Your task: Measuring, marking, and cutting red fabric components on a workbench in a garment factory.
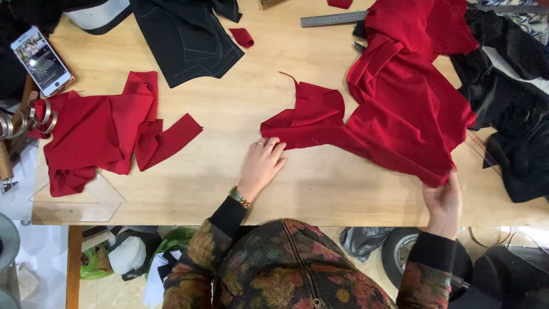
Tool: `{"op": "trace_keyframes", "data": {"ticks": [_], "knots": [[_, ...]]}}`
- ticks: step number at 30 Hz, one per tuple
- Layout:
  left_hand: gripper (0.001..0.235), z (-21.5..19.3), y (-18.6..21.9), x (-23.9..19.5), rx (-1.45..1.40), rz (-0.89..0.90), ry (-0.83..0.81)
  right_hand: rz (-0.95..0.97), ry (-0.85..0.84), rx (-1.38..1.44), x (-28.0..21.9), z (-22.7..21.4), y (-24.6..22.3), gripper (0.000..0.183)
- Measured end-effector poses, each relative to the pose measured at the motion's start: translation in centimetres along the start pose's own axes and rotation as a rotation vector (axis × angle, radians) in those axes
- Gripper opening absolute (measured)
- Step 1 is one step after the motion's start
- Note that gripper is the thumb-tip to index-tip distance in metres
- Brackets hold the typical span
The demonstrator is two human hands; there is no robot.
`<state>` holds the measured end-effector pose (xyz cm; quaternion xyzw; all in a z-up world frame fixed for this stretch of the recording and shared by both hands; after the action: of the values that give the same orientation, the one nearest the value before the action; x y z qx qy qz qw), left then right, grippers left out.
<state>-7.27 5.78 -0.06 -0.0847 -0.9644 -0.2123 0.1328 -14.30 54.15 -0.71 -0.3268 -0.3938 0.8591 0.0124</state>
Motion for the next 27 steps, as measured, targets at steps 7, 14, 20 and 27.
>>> {"op": "trace_keyframes", "data": {"ticks": [7, 14, 20, 27], "knots": [[0.004, -2.6, 0.2, -1.2, -0.072, 0.038, -0.068, -0.01, -0.068, 0.185, 1.7, -1.7, -5.5, 0.026], [0.004, -11.4, -5.2, 1.2, -0.566, -0.316, -0.23, 0.1, -0.212, -0.051, 3.7, 10.3, -3.4, 0.022], [0.013, -26.1, -4.8, 7.0, -0.194, 0.128, 0.562, -0.034, -0.434, -0.013, 9.4, 22.2, -8.5, 0.013], [0.009, -27.2, 1.8, -1.1, -0.101, 0.098, 0.572, -0.285, -0.576, -0.363, 5.2, 20.4, -9.5, 0.029]]}}
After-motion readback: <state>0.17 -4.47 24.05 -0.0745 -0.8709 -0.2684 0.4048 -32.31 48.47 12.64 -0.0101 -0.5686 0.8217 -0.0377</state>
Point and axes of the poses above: each hand's wrist, its own x-axis towards the middle knuckle, its own z-axis out of the palm, y = z × x, the point moved 6 cm from there along x, towards the middle knuckle, and after that the axes turned 5 degrees about y, right-handed, at the moved point
